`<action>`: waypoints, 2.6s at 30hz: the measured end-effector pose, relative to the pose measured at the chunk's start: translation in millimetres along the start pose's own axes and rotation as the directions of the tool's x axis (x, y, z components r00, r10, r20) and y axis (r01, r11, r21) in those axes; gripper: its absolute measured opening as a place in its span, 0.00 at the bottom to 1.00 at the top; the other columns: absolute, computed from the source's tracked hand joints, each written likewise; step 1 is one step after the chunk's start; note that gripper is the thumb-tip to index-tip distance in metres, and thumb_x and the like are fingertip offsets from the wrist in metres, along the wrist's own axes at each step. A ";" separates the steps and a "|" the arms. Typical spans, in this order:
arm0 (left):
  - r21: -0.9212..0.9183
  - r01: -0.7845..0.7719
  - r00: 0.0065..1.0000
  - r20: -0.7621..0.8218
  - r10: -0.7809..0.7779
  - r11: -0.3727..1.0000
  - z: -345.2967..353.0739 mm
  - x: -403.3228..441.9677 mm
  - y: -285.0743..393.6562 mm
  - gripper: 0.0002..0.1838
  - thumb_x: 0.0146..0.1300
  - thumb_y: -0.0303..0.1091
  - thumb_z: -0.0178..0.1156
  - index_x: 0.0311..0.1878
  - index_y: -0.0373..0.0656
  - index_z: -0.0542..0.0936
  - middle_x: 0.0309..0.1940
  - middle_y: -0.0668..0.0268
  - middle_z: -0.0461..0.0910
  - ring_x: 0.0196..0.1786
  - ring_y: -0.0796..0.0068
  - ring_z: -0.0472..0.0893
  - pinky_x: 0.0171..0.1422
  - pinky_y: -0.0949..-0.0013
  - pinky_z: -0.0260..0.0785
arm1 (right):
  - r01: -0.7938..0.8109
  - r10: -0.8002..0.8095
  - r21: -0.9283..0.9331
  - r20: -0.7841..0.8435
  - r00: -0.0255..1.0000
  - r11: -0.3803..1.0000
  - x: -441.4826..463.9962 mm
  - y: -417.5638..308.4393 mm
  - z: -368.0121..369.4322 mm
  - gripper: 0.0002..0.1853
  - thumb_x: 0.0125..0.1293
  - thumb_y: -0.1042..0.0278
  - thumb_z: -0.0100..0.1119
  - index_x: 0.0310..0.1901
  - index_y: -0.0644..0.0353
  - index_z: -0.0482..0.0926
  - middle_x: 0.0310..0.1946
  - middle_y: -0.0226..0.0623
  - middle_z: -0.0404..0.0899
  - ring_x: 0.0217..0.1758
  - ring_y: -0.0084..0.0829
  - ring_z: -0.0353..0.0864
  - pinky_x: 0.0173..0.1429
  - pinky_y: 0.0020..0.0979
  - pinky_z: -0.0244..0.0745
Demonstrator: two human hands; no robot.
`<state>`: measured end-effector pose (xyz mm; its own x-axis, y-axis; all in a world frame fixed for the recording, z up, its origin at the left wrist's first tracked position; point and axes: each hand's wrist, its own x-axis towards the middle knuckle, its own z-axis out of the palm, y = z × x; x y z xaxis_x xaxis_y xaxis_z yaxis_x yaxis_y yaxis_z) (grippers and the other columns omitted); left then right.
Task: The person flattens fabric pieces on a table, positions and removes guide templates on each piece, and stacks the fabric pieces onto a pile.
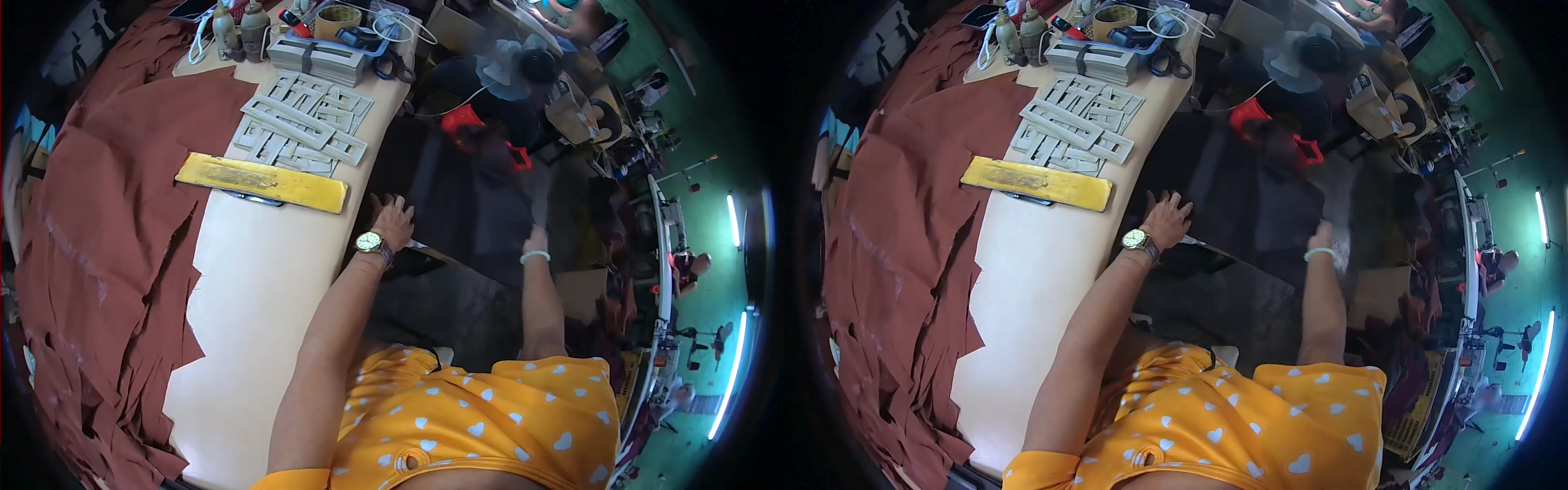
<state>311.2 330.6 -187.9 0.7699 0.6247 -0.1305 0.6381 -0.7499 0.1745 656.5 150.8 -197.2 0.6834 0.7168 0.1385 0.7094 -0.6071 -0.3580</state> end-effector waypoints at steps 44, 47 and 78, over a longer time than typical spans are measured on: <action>-0.986 -0.163 -0.376 0.039 -0.926 0.025 -41.8 -537.4 35.2 0.16 0.63 0.27 0.58 0.52 0.29 0.74 0.45 0.62 0.78 0.45 0.76 0.76 0.51 0.74 0.68 | 0.958 -0.968 0.186 0.172 0.185 0.216 -253.9 -466.8 14.2 0.29 0.66 0.44 0.45 0.52 0.66 0.72 0.58 0.56 0.67 0.65 0.55 0.60 0.62 0.67 0.49; -0.994 0.098 -0.386 -0.074 -0.920 0.038 -44.1 -538.9 37.9 0.24 0.61 0.25 0.58 0.59 0.27 0.67 0.53 0.56 0.73 0.54 0.70 0.72 0.60 0.70 0.62 | 0.945 -0.963 0.186 0.094 0.254 0.268 -228.5 -465.4 30.2 0.31 0.66 0.44 0.45 0.62 0.59 0.66 0.66 0.52 0.59 0.70 0.54 0.54 0.66 0.62 0.48; -0.920 0.343 -0.043 -0.218 -0.975 0.190 -81.0 -576.9 -63.1 0.27 0.52 0.21 0.57 0.59 0.35 0.73 0.54 0.56 0.75 0.56 0.70 0.74 0.62 0.72 0.61 | 0.670 -0.897 0.622 0.128 0.424 0.405 -167.0 -520.9 30.8 0.30 0.49 0.67 0.68 0.53 0.69 0.68 0.49 0.57 0.74 0.55 0.47 0.74 0.60 0.38 0.66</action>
<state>-174.1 35.2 -44.6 -0.6580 0.7514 0.0483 0.3755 0.2718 0.8861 167.5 358.0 -62.2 -0.3684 0.8921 0.2618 0.6377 0.4474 -0.6271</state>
